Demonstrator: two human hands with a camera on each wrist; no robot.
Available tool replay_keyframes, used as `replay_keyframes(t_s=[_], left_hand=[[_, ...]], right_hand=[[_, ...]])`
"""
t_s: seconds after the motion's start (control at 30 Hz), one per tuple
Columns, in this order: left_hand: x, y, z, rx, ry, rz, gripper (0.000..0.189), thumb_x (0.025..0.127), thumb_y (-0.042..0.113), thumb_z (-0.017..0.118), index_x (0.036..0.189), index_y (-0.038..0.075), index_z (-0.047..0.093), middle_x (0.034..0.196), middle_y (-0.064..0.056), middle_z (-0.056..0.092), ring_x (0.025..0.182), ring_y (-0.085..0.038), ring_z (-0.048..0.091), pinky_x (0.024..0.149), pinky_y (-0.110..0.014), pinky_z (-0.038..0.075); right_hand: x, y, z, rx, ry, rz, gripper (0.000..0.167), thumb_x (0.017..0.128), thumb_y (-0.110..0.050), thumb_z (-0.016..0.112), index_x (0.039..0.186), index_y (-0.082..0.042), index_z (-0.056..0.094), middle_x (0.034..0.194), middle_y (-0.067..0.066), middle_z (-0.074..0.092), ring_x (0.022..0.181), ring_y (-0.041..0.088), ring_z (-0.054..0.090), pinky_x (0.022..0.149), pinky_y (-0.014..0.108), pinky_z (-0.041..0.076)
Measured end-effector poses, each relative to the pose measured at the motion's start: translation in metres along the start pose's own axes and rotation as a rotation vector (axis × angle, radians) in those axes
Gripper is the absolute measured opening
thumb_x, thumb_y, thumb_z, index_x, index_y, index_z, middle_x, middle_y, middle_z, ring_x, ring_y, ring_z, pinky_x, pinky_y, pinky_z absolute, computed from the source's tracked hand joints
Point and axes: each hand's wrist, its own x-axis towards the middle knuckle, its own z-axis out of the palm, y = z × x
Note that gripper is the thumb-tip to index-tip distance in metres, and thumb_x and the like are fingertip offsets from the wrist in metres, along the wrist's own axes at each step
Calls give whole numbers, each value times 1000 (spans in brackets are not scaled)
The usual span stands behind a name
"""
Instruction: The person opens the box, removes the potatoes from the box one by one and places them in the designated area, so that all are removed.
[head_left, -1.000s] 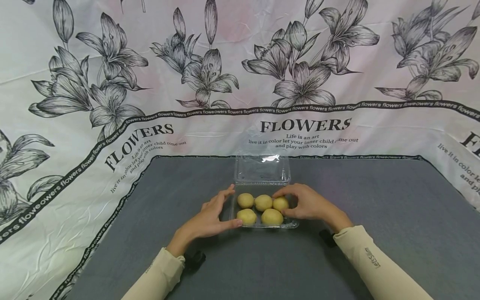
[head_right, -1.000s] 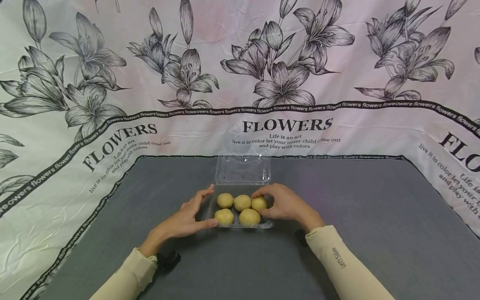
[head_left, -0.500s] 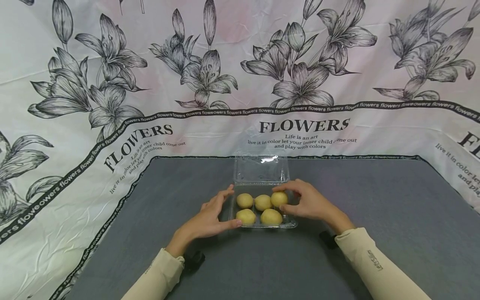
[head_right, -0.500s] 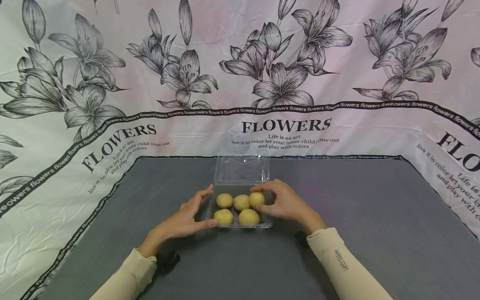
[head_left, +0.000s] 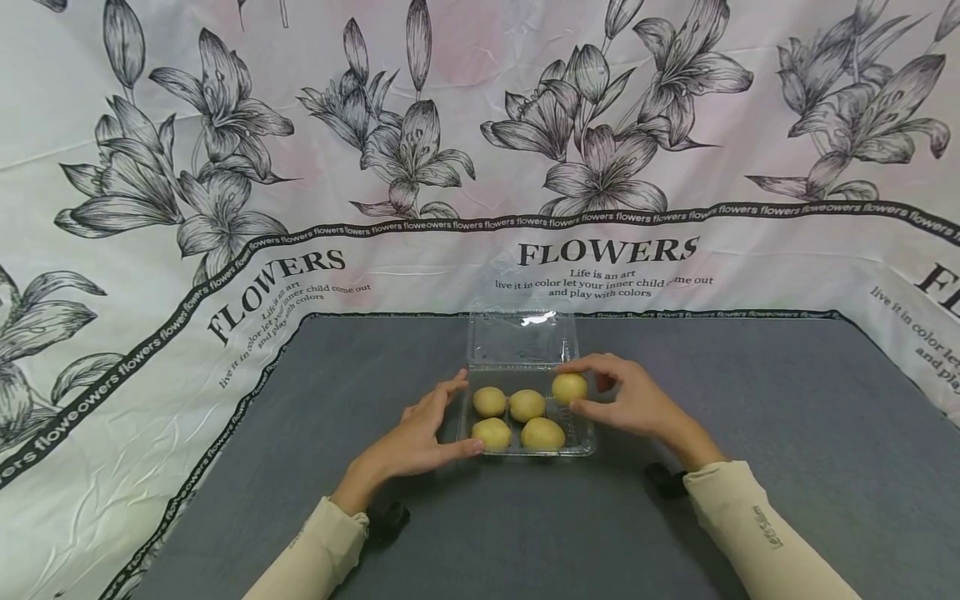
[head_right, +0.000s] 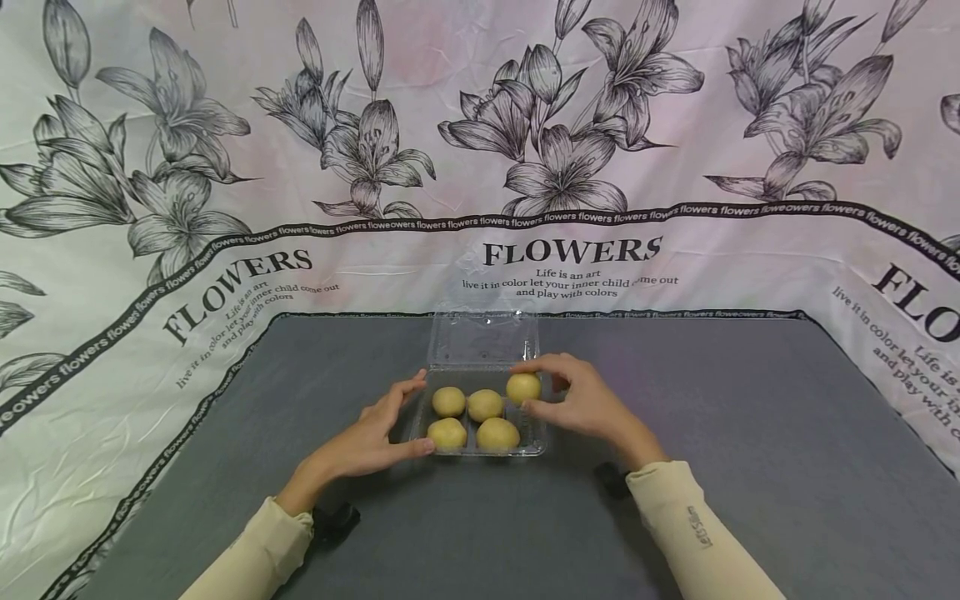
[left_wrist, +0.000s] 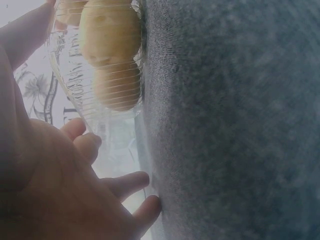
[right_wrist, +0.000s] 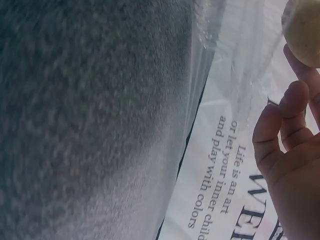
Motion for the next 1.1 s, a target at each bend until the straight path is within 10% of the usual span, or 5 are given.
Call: replay_keyframes(t_s=[0.43,1.1], left_hand=[[-1,0,-1,-1,-2,-1,93,92,55,70,162,20,19,172,11,7,156,-29,26,118,-68,15],[-1,1,0,-6,-1,-8,95,92,55,70,163,18,19,172,10,8,157,-29,25,119,-67,14]], right_hand=[[-10,8,-16,5,77,39,44,87,-18,82,129,-20,70,122,0,68,83,27,50,72,36,41],[-22,31,-26,-37,121,109,43,86,-15,82,127,-14,71,88,10,61,70,10,47,61,26,39]])
